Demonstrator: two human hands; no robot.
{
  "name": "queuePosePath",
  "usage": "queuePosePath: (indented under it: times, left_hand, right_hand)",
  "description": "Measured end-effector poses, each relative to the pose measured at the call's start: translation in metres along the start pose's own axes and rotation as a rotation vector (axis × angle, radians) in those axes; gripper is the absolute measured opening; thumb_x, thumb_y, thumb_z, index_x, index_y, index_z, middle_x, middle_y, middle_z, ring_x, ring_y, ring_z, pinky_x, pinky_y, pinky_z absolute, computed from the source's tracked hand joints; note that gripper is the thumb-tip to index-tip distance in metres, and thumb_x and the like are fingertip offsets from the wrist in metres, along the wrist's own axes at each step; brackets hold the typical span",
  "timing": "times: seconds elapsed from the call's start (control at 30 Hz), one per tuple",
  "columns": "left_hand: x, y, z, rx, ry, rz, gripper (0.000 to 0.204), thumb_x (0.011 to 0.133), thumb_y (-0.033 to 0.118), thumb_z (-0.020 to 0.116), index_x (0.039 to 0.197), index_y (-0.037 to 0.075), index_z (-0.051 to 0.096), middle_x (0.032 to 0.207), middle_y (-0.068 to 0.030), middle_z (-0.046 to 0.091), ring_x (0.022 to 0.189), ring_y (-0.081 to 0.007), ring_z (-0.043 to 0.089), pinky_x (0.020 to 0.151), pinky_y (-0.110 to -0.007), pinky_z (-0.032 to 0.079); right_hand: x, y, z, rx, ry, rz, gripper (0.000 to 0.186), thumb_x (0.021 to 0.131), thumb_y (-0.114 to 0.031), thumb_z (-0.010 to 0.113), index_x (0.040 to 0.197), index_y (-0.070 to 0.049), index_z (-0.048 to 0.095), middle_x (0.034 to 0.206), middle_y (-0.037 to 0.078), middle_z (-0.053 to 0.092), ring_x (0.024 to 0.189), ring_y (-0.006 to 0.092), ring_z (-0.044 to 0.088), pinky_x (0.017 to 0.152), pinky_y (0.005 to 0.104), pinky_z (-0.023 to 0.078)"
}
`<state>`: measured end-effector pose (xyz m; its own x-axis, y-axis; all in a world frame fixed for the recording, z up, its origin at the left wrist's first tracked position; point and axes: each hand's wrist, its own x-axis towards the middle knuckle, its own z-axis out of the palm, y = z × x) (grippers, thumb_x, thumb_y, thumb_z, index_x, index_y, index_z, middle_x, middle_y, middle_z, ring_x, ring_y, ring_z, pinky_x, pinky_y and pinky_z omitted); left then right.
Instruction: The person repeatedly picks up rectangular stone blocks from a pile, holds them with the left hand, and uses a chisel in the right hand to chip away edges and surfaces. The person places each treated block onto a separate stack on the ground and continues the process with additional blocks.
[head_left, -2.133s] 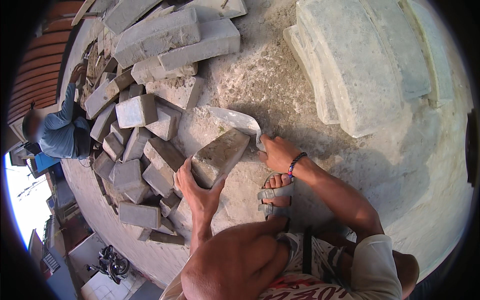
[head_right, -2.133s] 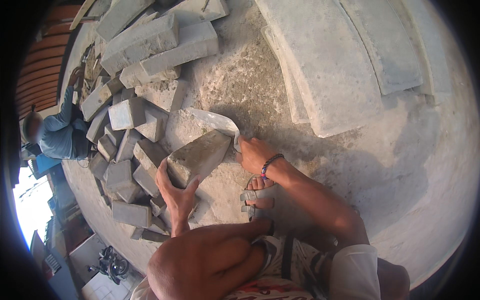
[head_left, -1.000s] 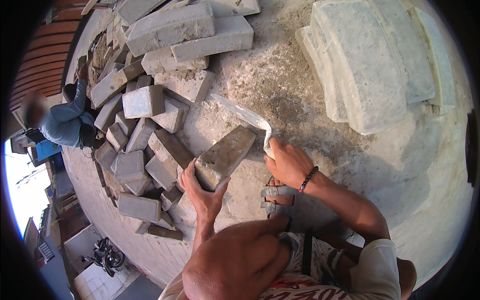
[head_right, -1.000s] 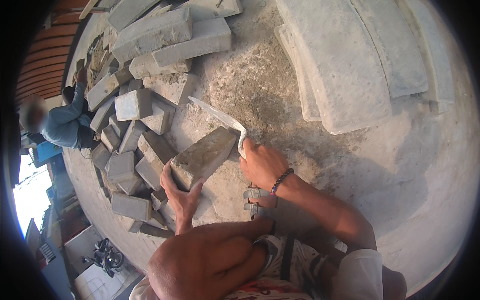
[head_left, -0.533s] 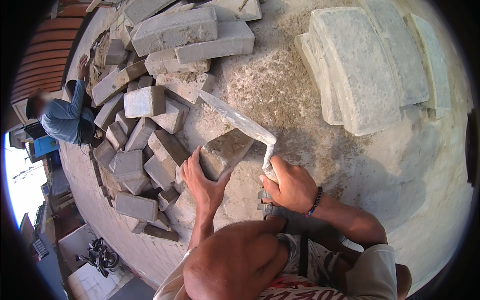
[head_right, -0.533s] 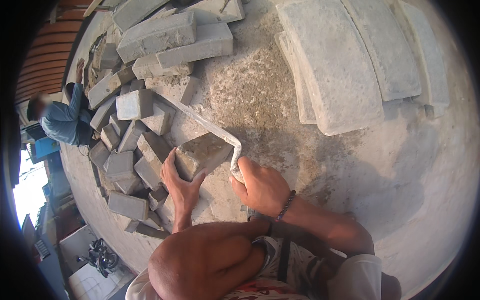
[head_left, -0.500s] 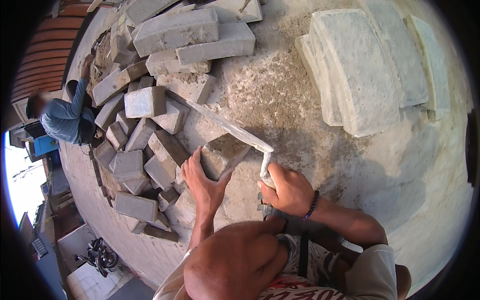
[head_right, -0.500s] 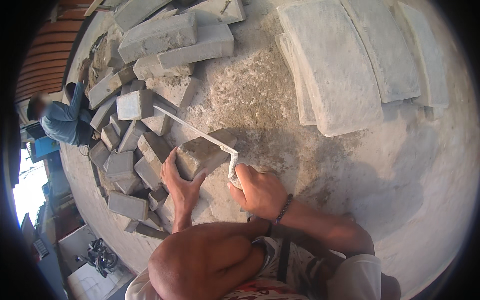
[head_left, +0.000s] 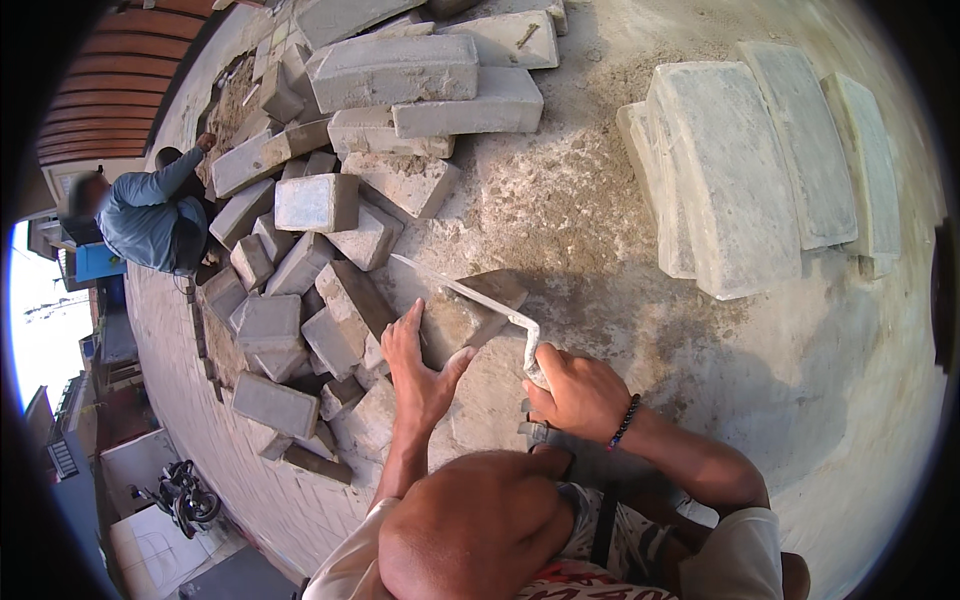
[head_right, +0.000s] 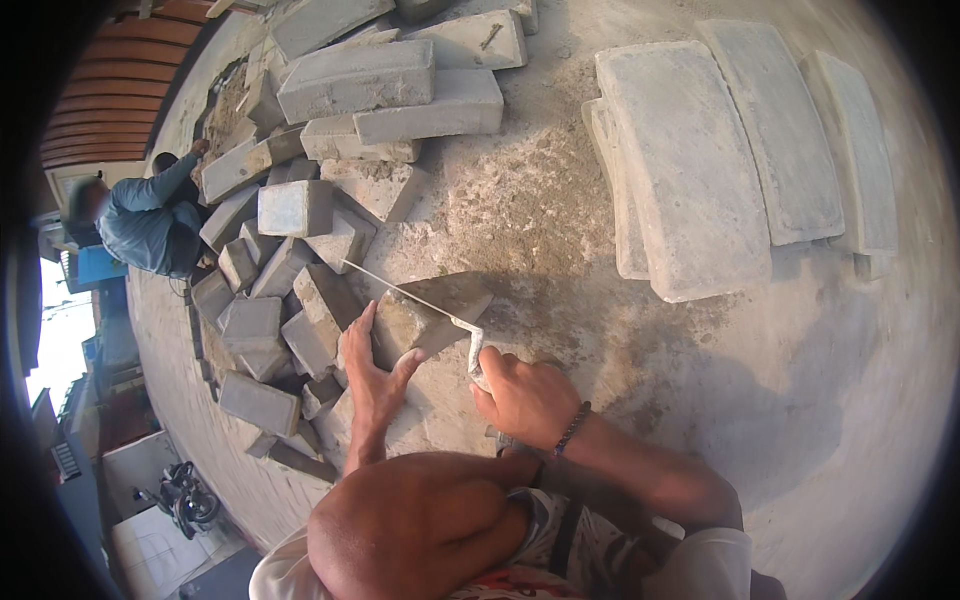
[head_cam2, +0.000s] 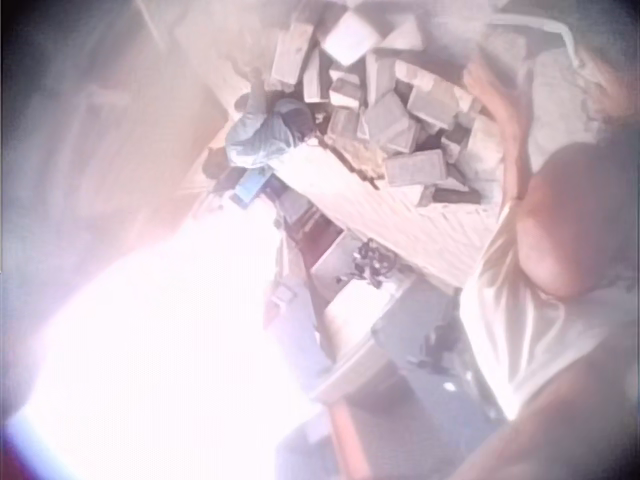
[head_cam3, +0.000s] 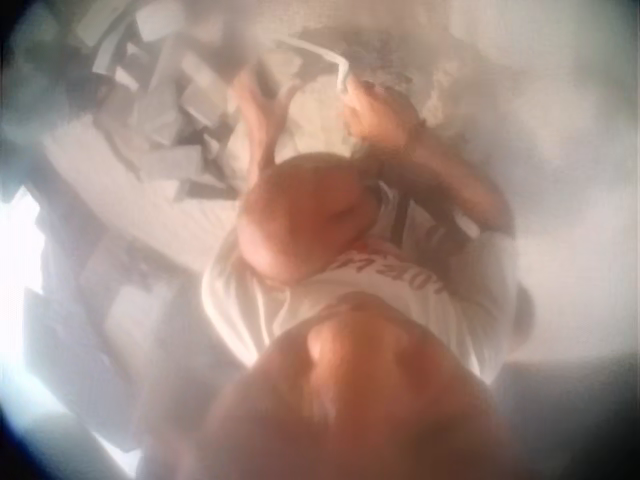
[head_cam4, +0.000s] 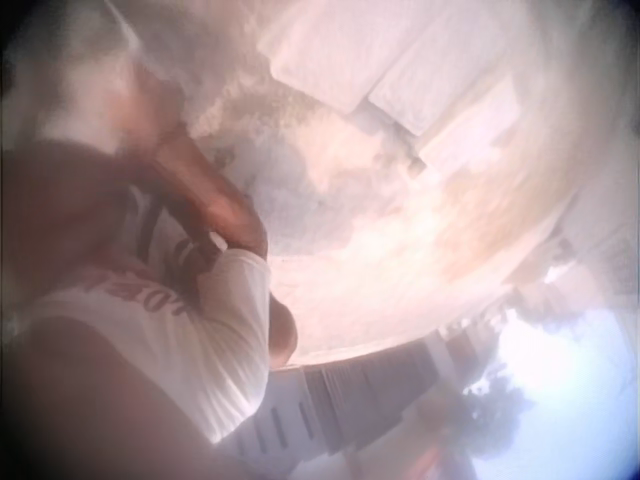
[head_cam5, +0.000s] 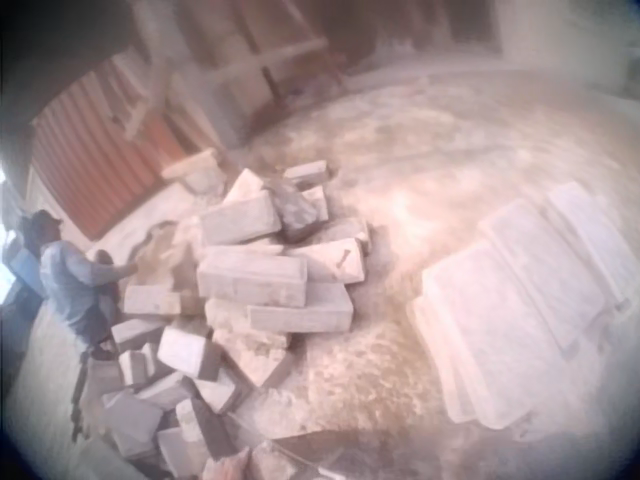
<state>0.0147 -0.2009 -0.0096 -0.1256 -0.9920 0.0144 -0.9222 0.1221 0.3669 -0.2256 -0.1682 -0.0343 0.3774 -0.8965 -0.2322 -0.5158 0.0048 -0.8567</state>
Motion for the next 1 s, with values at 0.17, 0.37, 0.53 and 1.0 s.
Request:
queuePosePath:
  times: [0.17, 0.37, 0.53, 1.0]
  left_hand:
    - [0.003, -0.003, 0.0, -0.152, -0.011, 0.019, 0.086, 0.072, 0.042, 0.082, 0.138, 0.0, 0.047, 0.122, -0.017, 0.056, 0.109, -0.0337, 0.048, 0.103, -0.046, 0.032]
    - [0.002, -0.007, -0.009, -0.147, -0.034, 0.002, 0.079, 0.075, 0.041, 0.08, 0.136, 0.0, 0.05, 0.121, -0.0183, 0.058, 0.11, -0.0347, 0.05, 0.105, -0.046, 0.031]
    - [0.012, -0.01, -0.01, -0.274, -0.01, -0.053, 0.058, 0.086, 0.034, 0.072, 0.129, -0.002, 0.056, 0.117, -0.0195, 0.061, 0.111, -0.0321, 0.056, 0.103, -0.044, 0.038]
    - [-0.056, -0.042, 0.029, -0.897, 0.138, -0.593, 0.052, 0.097, 0.028, 0.059, 0.138, -0.001, 0.047, 0.134, -0.0144, 0.053, 0.117, -0.0195, 0.052, 0.103, -0.035, 0.039]
  right_hand:
    - [0.0, 0.093, 0.012, -0.222, -0.147, 0.227, 0.034, 0.09, -0.025, 0.06, 0.104, 0.004, 0.048, 0.079, 0.028, 0.066, 0.073, 0.0475, 0.065, 0.066, 0.0521, 0.053]
    - [-0.005, -0.002, -0.016, 0.085, 0.037, 0.127, 0.033, 0.091, -0.025, 0.059, 0.102, 0.004, 0.047, 0.08, 0.029, 0.065, 0.077, 0.0473, 0.064, 0.068, 0.0547, 0.05]
    - [-0.005, 0.075, 0.04, -0.081, -0.167, 0.414, 0.035, 0.089, -0.023, 0.059, 0.107, 0.005, 0.048, 0.084, 0.027, 0.066, 0.083, 0.047, 0.065, 0.072, 0.0537, 0.051]
    - [-0.027, -0.033, -0.075, -0.21, 0.081, -0.183, 0.04, 0.082, -0.016, 0.067, 0.119, -0.003, 0.057, 0.085, 0.017, 0.061, 0.071, 0.0369, 0.067, 0.058, 0.0433, 0.054]
